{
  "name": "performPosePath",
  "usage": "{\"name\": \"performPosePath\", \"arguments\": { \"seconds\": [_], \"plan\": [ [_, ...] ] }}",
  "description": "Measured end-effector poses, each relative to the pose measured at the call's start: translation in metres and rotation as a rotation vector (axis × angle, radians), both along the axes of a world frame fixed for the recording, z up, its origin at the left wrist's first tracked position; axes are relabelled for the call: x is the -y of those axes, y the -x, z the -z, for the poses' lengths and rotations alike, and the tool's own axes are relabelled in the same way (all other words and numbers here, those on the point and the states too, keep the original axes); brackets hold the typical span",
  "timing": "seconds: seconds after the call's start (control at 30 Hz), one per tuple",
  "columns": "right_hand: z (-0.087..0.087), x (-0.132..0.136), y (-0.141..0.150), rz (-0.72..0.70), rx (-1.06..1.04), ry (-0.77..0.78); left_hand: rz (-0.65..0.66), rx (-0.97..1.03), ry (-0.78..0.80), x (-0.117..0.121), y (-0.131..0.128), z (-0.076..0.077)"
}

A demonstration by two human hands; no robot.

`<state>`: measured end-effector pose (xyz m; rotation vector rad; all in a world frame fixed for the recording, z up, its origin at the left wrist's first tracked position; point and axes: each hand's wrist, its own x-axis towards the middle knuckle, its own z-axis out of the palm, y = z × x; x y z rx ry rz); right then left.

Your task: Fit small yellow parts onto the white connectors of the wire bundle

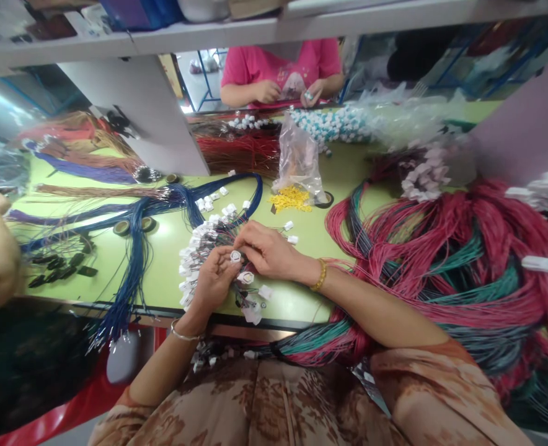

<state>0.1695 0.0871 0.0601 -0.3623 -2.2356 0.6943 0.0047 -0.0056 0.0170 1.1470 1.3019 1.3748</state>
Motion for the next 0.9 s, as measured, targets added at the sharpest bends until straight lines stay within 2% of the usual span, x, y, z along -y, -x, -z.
{"name": "performPosePath", "arguments": {
  "seconds": [0.1,0.27,0.47,0.57,0.7,0.8,0.9],
  "plan": [
    [0.003,0.002,0.001,-0.013,0.013,-0.033,0.012,0.024,0.01,0.0,-0.002,-0.001],
    [0.004,0.008,0.001,0.058,0.016,-0.027,0.005,0.027,0.039,0.0,-0.003,-0.003],
    [0.007,0.008,0.001,0.047,0.069,-0.092,-0.005,-0.114,0.037,0.002,-0.001,-0.004],
    [0.01,0.01,0.001,0.029,0.1,-0.149,-0.042,-0.156,0.025,0.002,0.0,-0.001],
    [0.019,0.022,-0.002,0.032,0.183,-0.2,-0.078,-0.054,0.059,0.003,-0.004,0.008],
    [0.029,0.031,-0.004,-0.005,0.26,-0.19,-0.1,-0.014,0.056,0.008,-0.009,0.014],
    [0.033,0.03,-0.005,-0.033,0.337,-0.137,-0.125,-0.11,0.039,0.018,-0.015,0.019]
  ]
}}
